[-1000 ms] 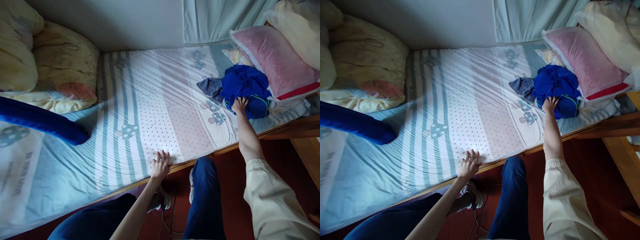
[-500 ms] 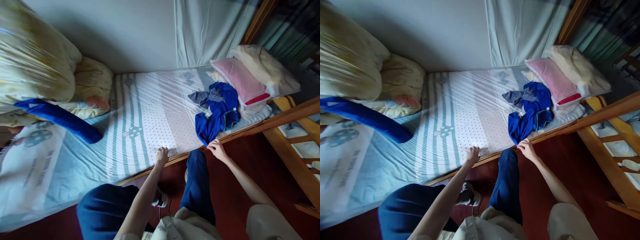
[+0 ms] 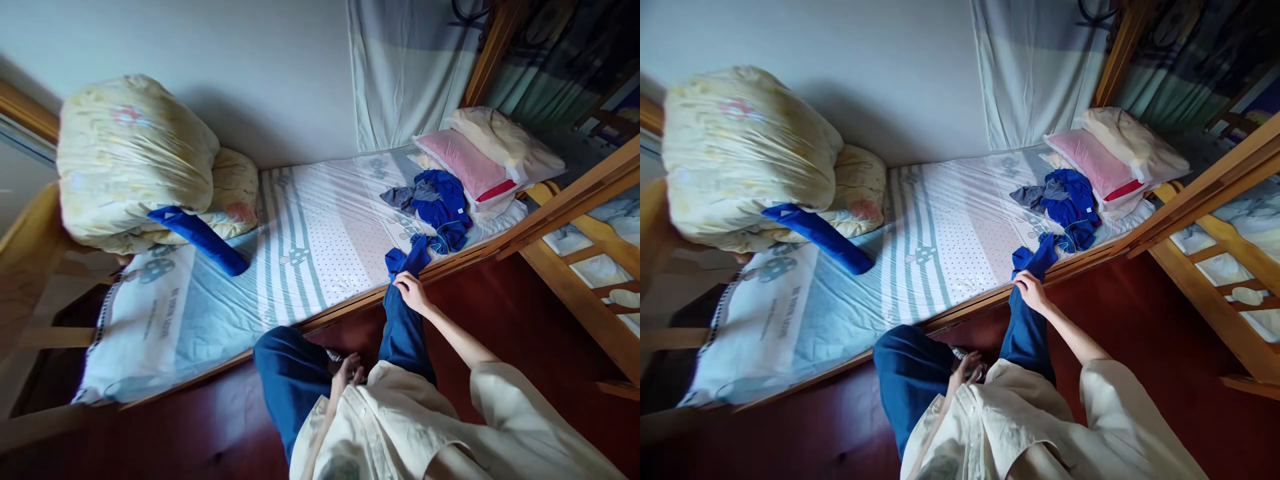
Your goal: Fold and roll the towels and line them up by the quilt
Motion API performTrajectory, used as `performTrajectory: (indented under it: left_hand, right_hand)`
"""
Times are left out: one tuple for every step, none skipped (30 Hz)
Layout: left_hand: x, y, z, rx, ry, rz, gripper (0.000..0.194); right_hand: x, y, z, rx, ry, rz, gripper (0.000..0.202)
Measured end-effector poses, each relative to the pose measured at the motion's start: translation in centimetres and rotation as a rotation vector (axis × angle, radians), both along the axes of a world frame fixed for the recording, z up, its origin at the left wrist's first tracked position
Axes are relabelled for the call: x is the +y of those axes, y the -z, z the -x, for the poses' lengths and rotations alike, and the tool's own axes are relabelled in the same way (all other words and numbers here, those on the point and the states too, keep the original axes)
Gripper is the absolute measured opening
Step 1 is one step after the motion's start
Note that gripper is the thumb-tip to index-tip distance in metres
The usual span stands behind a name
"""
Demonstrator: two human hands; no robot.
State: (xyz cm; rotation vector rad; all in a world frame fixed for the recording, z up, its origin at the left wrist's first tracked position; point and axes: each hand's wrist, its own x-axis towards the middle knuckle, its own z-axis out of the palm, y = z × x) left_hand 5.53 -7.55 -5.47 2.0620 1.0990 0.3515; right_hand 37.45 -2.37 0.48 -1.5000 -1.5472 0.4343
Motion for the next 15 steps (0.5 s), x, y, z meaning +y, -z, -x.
performTrajectory:
  left_hand:
    - [-0.3,-0.3,0.8,-0.017,-0.069,0.021,0.036]
    - [-0.4,-0.6,1.4,-0.045,-0.164,0.034,0.039]
    - [-0.3,-1.1,1.8,-0.086,-0.272,0.038,0.044]
    - [-0.1,-1.8,2.0,-0.138,-0.374,0.031,0.048]
    - [0.3,-2.6,2.1,-0.192,-0.455,0.012,0.053]
    - [0.7,-3.6,2.0,-0.237,-0.502,-0.019,0.056]
    - [1.0,-4.8,1.8,-0.266,-0.509,-0.058,0.056]
    - [1.2,-5.9,1.5,-0.282,-0.497,-0.095,0.053]
    - [1.4,-7.0,1.1,-0.289,-0.482,-0.129,0.047]
    - [1.5,-7.9,0.7,-0.289,-0.468,-0.159,0.040]
    - [1.6,-8.7,0.3,-0.287,-0.455,-0.181,0.034]
    - [1.6,-9.2,0.0,-0.285,-0.441,-0.197,0.031]
    - [1.6,-9.6,-0.3,-0.282,-0.425,-0.209,0.029]
    - [1.6,-9.8,-0.5,-0.278,-0.411,-0.220,0.027]
    - [1.6,-9.9,-0.7,-0.276,-0.398,-0.233,0.025]
  right_hand:
    - [0.6,-0.1,1.6,-0.011,-0.044,-0.011,0.021]
    - [1.0,-0.4,3.4,-0.021,-0.092,-0.024,0.022]
    - [1.3,-0.8,5.2,-0.030,-0.156,-0.034,0.022]
    - [1.3,-1.3,7.0,-0.041,-0.231,-0.045,0.023]
    - [1.1,-1.8,8.8,-0.058,-0.316,-0.056,0.024]
    - [0.8,-2.5,10.3,-0.081,-0.407,-0.067,0.024]
    - [0.3,-3.2,11.6,-0.110,-0.492,-0.083,0.025]
    - [-0.2,-4.0,12.5,-0.141,-0.562,-0.099,0.025]
    - [-0.7,-4.7,13.1,-0.170,-0.612,-0.113,0.026]
    - [-1.1,-5.5,13.4,-0.192,-0.641,-0.125,0.026]
    - [-1.4,-6.2,13.4,-0.204,-0.653,-0.128,0.026]
    - [-1.6,-6.8,13.1,-0.206,-0.656,-0.124,0.025]
    - [-1.7,-7.4,12.7,-0.200,-0.658,-0.112,0.024]
    - [-1.8,-7.9,12.2,-0.192,-0.663,-0.093,0.023]
    - [-1.8,-8.3,11.7,-0.183,-0.675,-0.074,0.022]
